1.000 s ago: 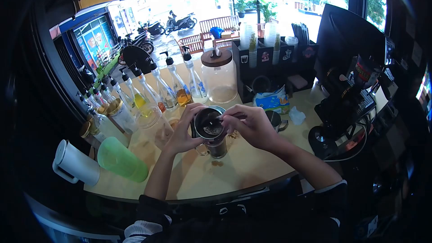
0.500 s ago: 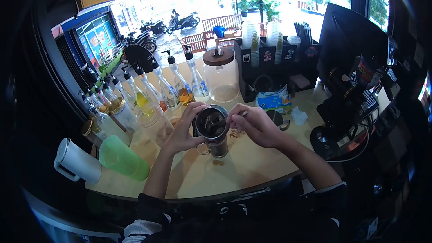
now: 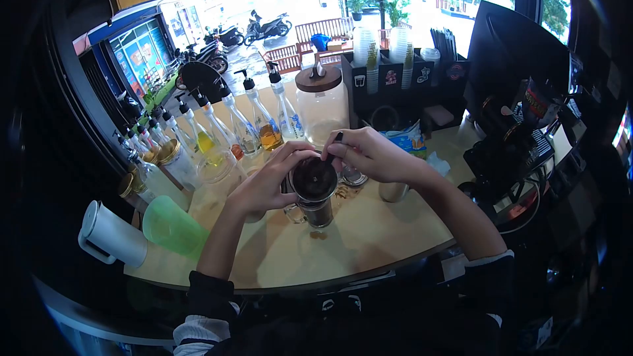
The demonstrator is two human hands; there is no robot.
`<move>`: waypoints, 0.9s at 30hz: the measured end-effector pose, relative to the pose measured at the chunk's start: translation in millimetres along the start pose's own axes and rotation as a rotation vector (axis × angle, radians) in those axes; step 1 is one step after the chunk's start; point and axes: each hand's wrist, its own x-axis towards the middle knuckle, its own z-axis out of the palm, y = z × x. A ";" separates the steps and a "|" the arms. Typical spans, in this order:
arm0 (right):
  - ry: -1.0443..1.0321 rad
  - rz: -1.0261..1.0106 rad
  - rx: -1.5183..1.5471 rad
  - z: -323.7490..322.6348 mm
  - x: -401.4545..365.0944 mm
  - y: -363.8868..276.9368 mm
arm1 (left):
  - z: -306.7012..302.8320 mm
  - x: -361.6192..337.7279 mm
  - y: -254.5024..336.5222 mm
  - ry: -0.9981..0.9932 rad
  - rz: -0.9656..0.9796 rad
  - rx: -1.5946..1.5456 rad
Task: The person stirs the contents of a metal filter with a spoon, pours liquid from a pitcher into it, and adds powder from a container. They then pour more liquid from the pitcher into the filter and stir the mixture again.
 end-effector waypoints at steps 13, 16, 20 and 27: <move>-0.040 0.007 -0.109 -1.7 23.3 -14.0 | -2.3 -2.3 1.0 0.014 -0.008 0.016; -0.072 -0.044 -0.191 0.6 25.7 -11.5 | -2.5 -2.5 0.2 0.010 0.006 0.002; -0.040 -0.056 -0.171 2.7 25.7 -16.6 | -1.0 -3.5 -1.4 0.013 -0.014 -0.035; 0.024 -0.072 -0.165 -2.4 26.5 -15.3 | -5.8 -1.3 1.2 0.025 -0.015 -0.066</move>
